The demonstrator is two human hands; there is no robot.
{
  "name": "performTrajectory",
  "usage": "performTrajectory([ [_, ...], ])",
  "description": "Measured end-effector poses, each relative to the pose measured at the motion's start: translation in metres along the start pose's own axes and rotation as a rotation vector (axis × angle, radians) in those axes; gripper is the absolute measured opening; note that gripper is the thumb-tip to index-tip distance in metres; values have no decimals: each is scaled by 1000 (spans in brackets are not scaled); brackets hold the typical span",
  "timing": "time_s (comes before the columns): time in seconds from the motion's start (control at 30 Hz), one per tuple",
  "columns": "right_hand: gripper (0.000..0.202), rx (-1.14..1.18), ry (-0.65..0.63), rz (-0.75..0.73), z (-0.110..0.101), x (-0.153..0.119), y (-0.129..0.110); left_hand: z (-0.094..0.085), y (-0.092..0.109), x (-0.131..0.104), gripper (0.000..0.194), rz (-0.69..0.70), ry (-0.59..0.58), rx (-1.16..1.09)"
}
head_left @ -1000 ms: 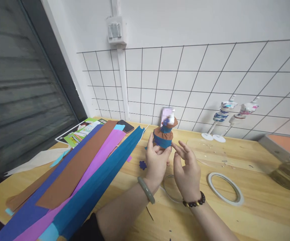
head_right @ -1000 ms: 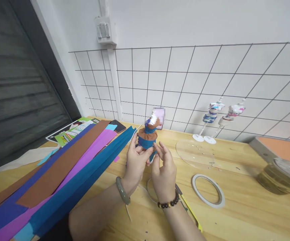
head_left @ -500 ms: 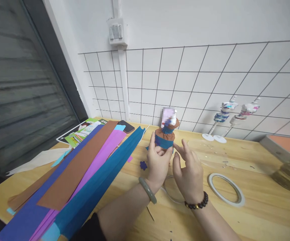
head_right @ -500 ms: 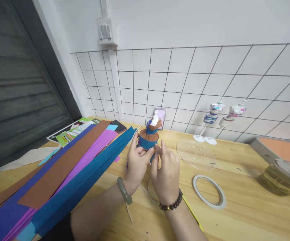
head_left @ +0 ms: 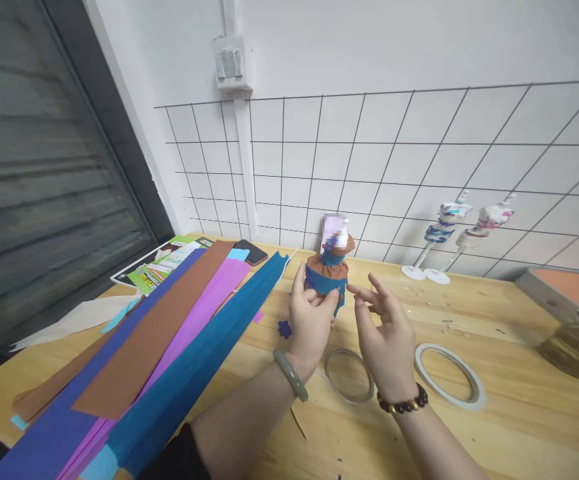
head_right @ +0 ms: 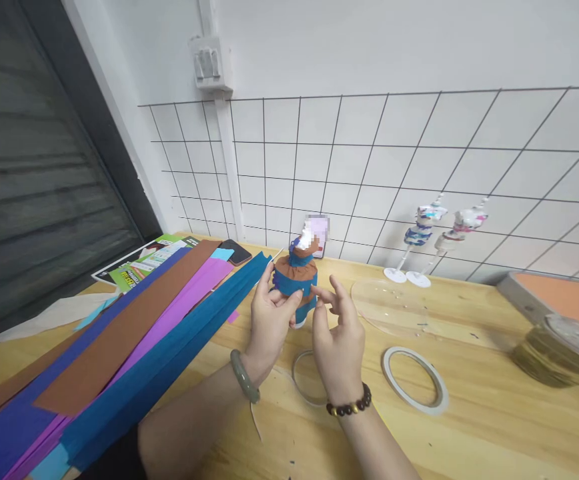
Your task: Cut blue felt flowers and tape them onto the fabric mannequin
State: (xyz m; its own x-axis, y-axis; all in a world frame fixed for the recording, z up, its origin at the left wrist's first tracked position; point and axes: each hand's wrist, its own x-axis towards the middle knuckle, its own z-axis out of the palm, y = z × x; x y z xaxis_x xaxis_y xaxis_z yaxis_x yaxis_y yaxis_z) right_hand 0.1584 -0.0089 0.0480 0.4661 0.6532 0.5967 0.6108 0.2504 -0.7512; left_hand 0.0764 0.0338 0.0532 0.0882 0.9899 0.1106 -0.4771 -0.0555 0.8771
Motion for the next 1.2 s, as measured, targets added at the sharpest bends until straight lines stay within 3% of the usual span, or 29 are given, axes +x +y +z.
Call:
performTrajectory([
  [0.17, 38, 100, -14, -58, 1, 0, -2, 1, 0, -1, 75, 15, -16, -2],
  [0.3, 41, 209, -70, -7, 4, -1, 0, 2, 2, -2, 75, -1, -20, -9],
  [0.5, 45, 542, -182, 258, 3, 6, 1, 1, 1, -4, 72, 21, -45, 2],
  [0.73, 57, 827, -217, 507, -4, 14, 0, 1, 1, -6, 70, 48, -55, 14],
  [0.9, 53, 1094, -276, 720, -7, 17, -1, 2, 1, -6, 68, 35, -49, 3],
  [1.2, 40, 1263, -320, 831, -6, 18, 10, 2, 4, -5, 68, 30, -45, -26],
])
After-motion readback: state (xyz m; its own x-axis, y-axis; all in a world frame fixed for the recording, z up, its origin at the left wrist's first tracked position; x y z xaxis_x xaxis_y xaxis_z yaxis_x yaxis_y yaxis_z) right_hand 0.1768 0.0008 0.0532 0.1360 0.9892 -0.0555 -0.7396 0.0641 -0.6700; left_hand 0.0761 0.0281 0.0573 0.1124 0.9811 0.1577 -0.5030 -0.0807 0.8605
